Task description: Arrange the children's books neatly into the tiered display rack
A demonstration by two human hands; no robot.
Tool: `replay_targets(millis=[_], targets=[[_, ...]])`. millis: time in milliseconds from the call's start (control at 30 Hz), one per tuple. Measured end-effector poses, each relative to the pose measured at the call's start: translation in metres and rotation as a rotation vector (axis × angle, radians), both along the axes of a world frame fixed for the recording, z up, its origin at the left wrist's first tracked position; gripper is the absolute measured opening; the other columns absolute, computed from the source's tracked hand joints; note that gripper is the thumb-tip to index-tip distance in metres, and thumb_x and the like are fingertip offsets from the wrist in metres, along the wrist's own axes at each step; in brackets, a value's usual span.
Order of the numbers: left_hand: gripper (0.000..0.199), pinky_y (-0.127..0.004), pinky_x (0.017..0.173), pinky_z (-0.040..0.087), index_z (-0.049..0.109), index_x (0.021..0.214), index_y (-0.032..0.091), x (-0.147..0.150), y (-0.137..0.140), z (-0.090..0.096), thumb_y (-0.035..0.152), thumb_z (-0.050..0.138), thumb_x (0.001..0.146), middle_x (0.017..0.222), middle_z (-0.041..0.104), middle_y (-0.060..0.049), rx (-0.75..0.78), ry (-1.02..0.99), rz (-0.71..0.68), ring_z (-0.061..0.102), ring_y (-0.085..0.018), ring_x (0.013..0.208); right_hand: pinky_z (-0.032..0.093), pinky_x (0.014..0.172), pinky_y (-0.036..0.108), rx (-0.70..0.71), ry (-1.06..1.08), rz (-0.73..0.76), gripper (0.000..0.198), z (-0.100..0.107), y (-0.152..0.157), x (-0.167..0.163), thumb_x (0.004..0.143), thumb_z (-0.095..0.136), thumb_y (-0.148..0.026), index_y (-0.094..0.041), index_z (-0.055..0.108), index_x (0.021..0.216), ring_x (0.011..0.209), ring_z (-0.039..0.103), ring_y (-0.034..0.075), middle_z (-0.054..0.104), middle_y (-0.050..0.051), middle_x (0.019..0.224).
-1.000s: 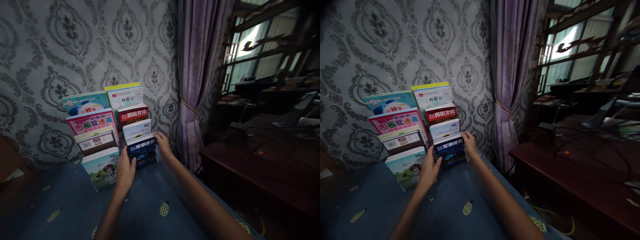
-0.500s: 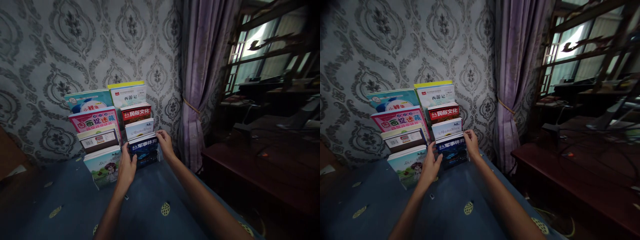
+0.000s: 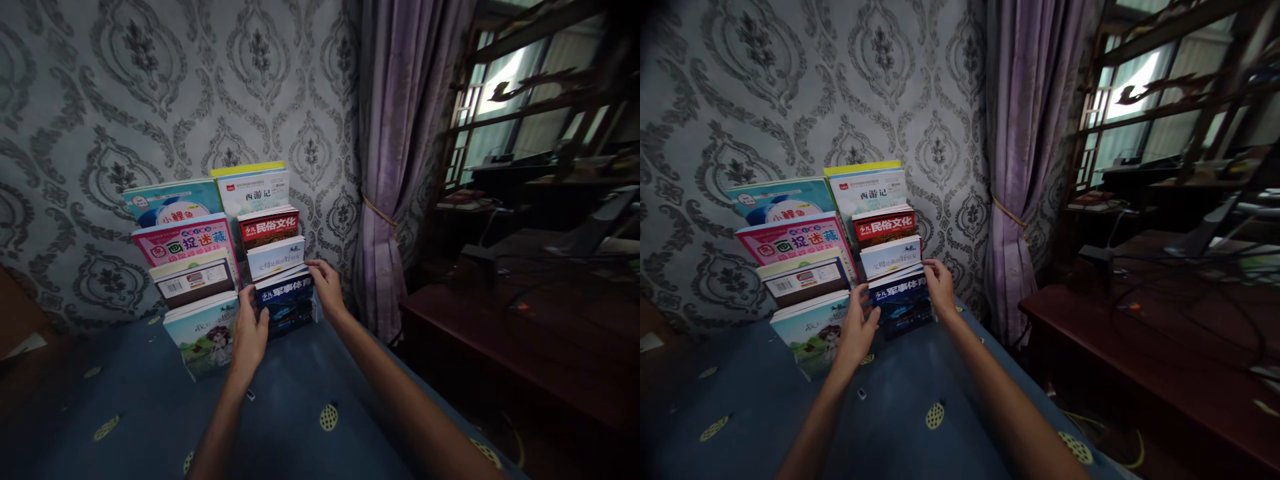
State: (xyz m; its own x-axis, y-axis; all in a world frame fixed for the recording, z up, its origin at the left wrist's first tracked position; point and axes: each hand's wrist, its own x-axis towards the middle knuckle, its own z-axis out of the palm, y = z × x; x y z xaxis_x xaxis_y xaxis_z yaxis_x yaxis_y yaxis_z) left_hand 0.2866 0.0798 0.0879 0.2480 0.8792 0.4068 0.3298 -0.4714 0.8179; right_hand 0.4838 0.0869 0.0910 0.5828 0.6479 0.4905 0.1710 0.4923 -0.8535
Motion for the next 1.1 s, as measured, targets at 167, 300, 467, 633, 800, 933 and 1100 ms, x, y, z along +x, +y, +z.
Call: replay_targets(millis=[167, 300, 467, 633, 800, 933, 1100], targets=[[0.051, -0.044, 0.098, 0.05, 0.032, 0.139, 0.022, 0.001, -0.001, -0.005, 0.018, 0.046, 0.09, 0.137, 0.054, -0.015, 0.053, 0.002, 0.018, 0.059, -0.026, 0.12, 0.045, 0.076, 0.031, -0.01, 0.008, 0.013, 0.032, 0.001, -0.002, -0.001, 0.075, 0.054, -0.04, -0.02, 0.071, 0.093, 0.086, 0.062, 0.023, 0.072, 0.004, 0.086], [0.052, -0.046, 0.104, 0.046, 0.034, 0.139, 0.021, 0.002, 0.004, -0.011, 0.017, 0.047, 0.089, 0.139, 0.052, -0.015, 0.098, -0.06, 0.0, 0.056, -0.027, 0.124, 0.045, 0.075, 0.031, -0.012, 0.016, 0.017, 0.035, 0.002, -0.003, -0.002, 0.075, 0.054, -0.041, -0.018, 0.071, 0.095, 0.085, 0.061, 0.023, 0.072, 0.004, 0.086], [0.051, -0.044, 0.102, 0.047, 0.039, 0.136, 0.024, 0.001, 0.009, -0.016, 0.018, 0.05, 0.087, 0.134, 0.057, -0.012, 0.06, -0.138, -0.039, 0.059, -0.025, 0.12, 0.046, 0.079, 0.032, -0.028, -0.024, 0.048, 0.037, 0.003, -0.003, 0.001, 0.075, 0.052, -0.04, -0.018, 0.072, 0.097, 0.091, 0.062, 0.023, 0.073, 0.005, 0.095], [0.054, -0.045, 0.1, 0.048, 0.038, 0.139, 0.023, 0.002, 0.007, -0.017, 0.016, 0.049, 0.086, 0.136, 0.055, -0.013, 0.037, -0.142, -0.033, 0.059, -0.026, 0.12, 0.048, 0.077, 0.033, -0.048, -0.011, 0.099, 0.04, 0.005, -0.004, 0.002, 0.071, 0.051, -0.037, -0.019, 0.069, 0.102, 0.089, 0.065, 0.024, 0.074, 0.005, 0.094], [0.06, -0.05, 0.108, 0.041, 0.033, 0.145, 0.019, 0.004, 0.003, -0.02, 0.019, 0.049, 0.087, 0.143, 0.05, -0.016, 0.091, -0.076, 0.006, 0.051, -0.029, 0.131, 0.051, 0.08, 0.035, -0.073, 0.012, 0.14, 0.045, 0.009, -0.005, 0.001, 0.067, 0.048, -0.031, -0.02, 0.064, 0.107, 0.09, 0.067, 0.024, 0.074, 0.006, 0.1], [0.063, -0.049, 0.112, 0.039, 0.031, 0.149, 0.02, 0.003, 0.0, -0.027, 0.022, 0.049, 0.088, 0.148, 0.046, -0.015, 0.122, -0.068, 0.012, 0.043, -0.029, 0.139, 0.052, 0.08, 0.035, -0.108, 0.039, 0.173, 0.046, 0.012, -0.006, 0.003, 0.062, 0.048, -0.028, -0.02, 0.063, 0.105, 0.091, 0.067, 0.025, 0.074, 0.006, 0.103], [0.064, -0.047, 0.106, 0.045, 0.029, 0.15, 0.022, 0.001, -0.006, -0.028, 0.022, 0.049, 0.089, 0.147, 0.046, -0.015, 0.075, -0.085, -0.011, 0.049, -0.029, 0.133, 0.052, 0.077, 0.034, -0.109, 0.059, 0.199, 0.047, 0.012, -0.006, 0.004, 0.06, 0.049, -0.027, -0.02, 0.065, 0.103, 0.089, 0.068, 0.024, 0.074, 0.007, 0.103]])
